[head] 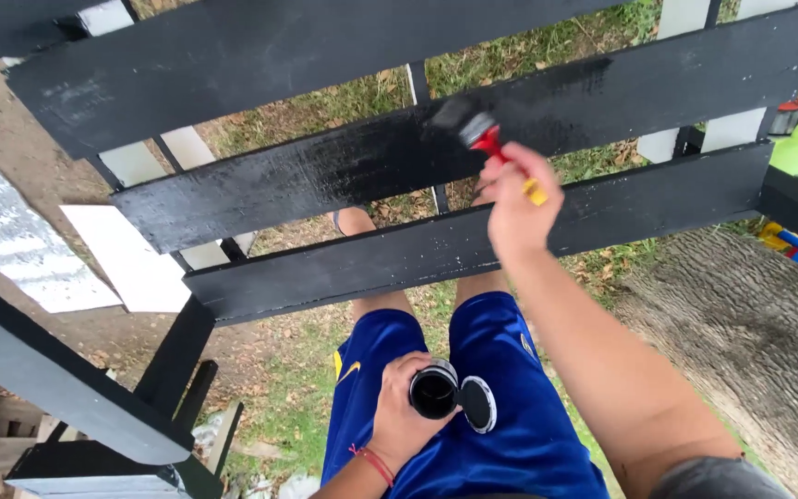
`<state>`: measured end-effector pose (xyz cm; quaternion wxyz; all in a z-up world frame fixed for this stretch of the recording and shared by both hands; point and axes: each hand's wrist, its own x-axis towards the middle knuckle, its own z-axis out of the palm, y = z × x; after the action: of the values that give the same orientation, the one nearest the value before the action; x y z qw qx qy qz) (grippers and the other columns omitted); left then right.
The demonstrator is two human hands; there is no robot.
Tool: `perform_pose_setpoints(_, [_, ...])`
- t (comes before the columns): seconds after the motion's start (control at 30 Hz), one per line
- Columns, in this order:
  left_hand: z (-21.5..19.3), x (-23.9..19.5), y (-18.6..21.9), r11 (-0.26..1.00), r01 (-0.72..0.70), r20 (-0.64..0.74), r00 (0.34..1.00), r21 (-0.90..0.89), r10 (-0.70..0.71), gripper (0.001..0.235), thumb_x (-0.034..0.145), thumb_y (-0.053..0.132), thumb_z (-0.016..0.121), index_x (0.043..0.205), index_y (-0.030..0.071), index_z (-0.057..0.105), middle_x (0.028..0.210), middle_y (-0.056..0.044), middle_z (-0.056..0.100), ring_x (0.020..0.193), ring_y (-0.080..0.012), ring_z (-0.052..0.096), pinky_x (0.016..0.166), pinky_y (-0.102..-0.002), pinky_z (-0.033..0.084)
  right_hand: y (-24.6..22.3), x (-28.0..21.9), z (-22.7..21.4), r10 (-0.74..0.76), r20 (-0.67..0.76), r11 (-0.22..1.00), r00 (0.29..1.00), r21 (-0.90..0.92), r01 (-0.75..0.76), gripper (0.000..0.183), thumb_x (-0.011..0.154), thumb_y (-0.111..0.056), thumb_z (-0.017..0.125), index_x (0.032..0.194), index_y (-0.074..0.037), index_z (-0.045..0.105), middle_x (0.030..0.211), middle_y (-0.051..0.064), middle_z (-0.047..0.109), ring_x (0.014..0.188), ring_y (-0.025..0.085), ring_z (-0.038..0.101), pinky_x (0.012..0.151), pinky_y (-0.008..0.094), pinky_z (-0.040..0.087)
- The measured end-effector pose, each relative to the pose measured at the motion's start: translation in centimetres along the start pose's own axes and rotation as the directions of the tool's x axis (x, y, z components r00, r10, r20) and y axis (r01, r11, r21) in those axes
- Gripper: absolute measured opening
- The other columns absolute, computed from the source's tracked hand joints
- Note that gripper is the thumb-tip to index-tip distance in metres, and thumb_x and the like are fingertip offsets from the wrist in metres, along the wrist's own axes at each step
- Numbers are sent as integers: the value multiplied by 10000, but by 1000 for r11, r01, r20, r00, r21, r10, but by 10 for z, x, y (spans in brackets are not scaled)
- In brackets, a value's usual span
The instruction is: Painting a wooden chair with black paint using a brush
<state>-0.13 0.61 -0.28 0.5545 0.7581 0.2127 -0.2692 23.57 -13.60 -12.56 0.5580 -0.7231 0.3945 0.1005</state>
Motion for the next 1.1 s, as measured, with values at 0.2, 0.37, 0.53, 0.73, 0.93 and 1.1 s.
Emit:
perform_pose_setpoints(0.2, [-2, -1, 4, 999, 43, 18, 999, -13, -43, 683, 570, 257, 1000, 1111, 146, 598, 1156, -69, 626, 1102, -247, 600, 974, -364, 485, -3, 20, -54, -74, -248, 960, 966, 244, 136, 231, 860, 95, 569, 992, -1, 732, 861, 188, 727, 709, 218, 748, 543, 207, 591])
perform_pose_setpoints(0.37, [-2, -3, -1, 999, 30, 23, 999, -15, -30, 699, 573, 272, 998, 1121, 128, 588, 1165, -88, 622, 1110, -255, 599, 974, -368, 492, -3, 6, -17, 33, -346, 981, 938, 191, 35, 219, 862, 39, 612, 1057, -45, 665, 919, 133, 742, 762, 176, 736, 650, 240, 626])
perform_pose_setpoints(0.53, [-1, -3, -3, 999, 38, 2, 999, -10, -38, 673, 573, 275, 989, 1093, 120, 592, 1162, -81, 636, 1109, -241, 620, 988, -352, 477, 35, -30, 13, -81, 8, 996, 997, 36, 81, 233, 889, 87, 487, 1027, -12, 647, 850, 159, 714, 730, 219, 732, 557, 267, 604])
perform_pose_setpoints(0.73, [-2, -4, -3, 999, 36, 4, 999, 7, -36, 685, 574, 278, 993, 1104, 122, 586, 1157, -74, 634, 1101, -242, 617, 980, -356, 494, 23, -6, -25, -66, 98, 994, 993, -85, 75, 265, 882, 99, 570, 1007, -82, 718, 924, 72, 727, 803, 166, 716, 694, 239, 624])
perform_pose_setpoints(0.93, [-3, -5, -3, 998, 69, 31, 997, -1, -69, 666, 581, 282, 989, 1102, 133, 602, 1162, -64, 633, 1122, -237, 601, 987, -360, 488, -8, 40, -100, -409, 136, 724, 903, -553, 411, 188, 942, 15, 576, 1058, -33, 716, 1040, 96, 716, 969, 223, 657, 853, 346, 565])
perform_pose_setpoints(1.1, [-2, -7, -5, 998, 55, 18, 998, -29, -54, 694, 580, 261, 991, 1124, 133, 580, 1172, -79, 611, 1113, -252, 598, 979, -371, 500, -47, 27, -46, 67, 339, 96, 938, -938, 332, 383, 900, -92, 544, 1235, -192, 700, 1078, 85, 690, 918, 263, 661, 738, 380, 570])
